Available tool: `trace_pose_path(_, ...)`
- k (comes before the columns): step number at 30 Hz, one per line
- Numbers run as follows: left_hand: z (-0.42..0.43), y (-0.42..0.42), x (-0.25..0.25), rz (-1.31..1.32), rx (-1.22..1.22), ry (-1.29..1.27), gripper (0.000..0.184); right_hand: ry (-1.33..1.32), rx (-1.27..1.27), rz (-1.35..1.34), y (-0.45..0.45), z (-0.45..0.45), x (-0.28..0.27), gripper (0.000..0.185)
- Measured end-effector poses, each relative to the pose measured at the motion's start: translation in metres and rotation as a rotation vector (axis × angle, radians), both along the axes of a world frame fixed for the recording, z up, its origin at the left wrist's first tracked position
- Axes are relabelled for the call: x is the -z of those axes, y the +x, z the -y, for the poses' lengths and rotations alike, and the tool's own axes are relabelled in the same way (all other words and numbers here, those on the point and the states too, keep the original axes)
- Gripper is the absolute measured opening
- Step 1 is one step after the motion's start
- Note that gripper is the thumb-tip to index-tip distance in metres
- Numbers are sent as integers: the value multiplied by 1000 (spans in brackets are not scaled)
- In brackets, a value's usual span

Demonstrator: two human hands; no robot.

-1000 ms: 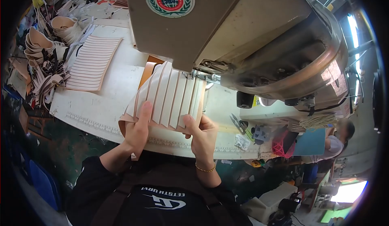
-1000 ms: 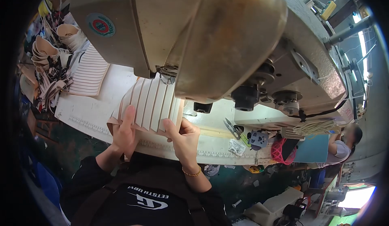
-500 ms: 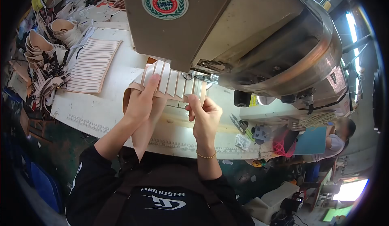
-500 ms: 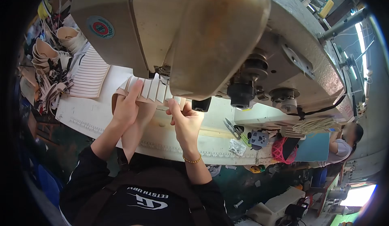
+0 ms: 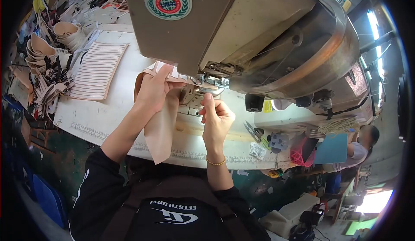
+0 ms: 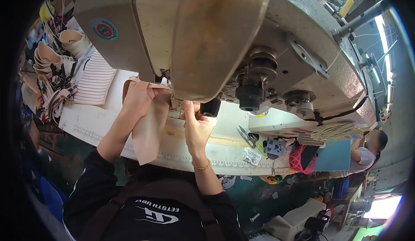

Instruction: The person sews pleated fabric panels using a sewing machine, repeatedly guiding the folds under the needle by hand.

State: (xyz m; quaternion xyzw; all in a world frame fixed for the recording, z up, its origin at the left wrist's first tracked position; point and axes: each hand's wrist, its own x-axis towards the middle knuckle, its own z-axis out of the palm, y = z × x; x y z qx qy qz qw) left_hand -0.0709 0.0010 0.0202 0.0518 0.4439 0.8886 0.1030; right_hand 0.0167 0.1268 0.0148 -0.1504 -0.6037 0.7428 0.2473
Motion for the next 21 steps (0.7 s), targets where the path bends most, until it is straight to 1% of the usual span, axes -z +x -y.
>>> trace_pose_path(3, 1, -2, 0, 4, 3, -1, 28, -2, -27, -2, 2, 3, 2, 27)
trace_pose_path(8, 3, -7, -10, 55, 5, -74, 26, 22, -118, 36, 2, 16, 1, 29)
trace_pose_path(13, 12, -10, 2, 176, 46, 25, 18, 74, -112, -92, -4, 27, 12, 28)
trace_pose_path(14, 17, -1, 6, 213, 55, 54, 16, 35, -164, -86, -6, 28, 14, 26)
trace_pose_path(15, 22, 20, -4, 274, 48, -49, 14, -4, -216, -80, -8, 28, 15, 25)
trace_pose_path(17, 19, 73, -9, 401, 1, -24, 12, -85, -319, -67, -11, 29, 16, 22)
trace_pose_path(18, 19, 102, -41, -11, 170, -766, 12, -89, -320, -65, -10, 28, 16, 22)
trace_pose_path(19, 21, 123, -14, 312, 344, -76, 11, -109, -370, -30, -7, 23, 16, 21)
trace_pose_path(21, 32, 143, -23, -481, 1014, 24, 10, -150, -470, 37, -1, 9, 13, 18)
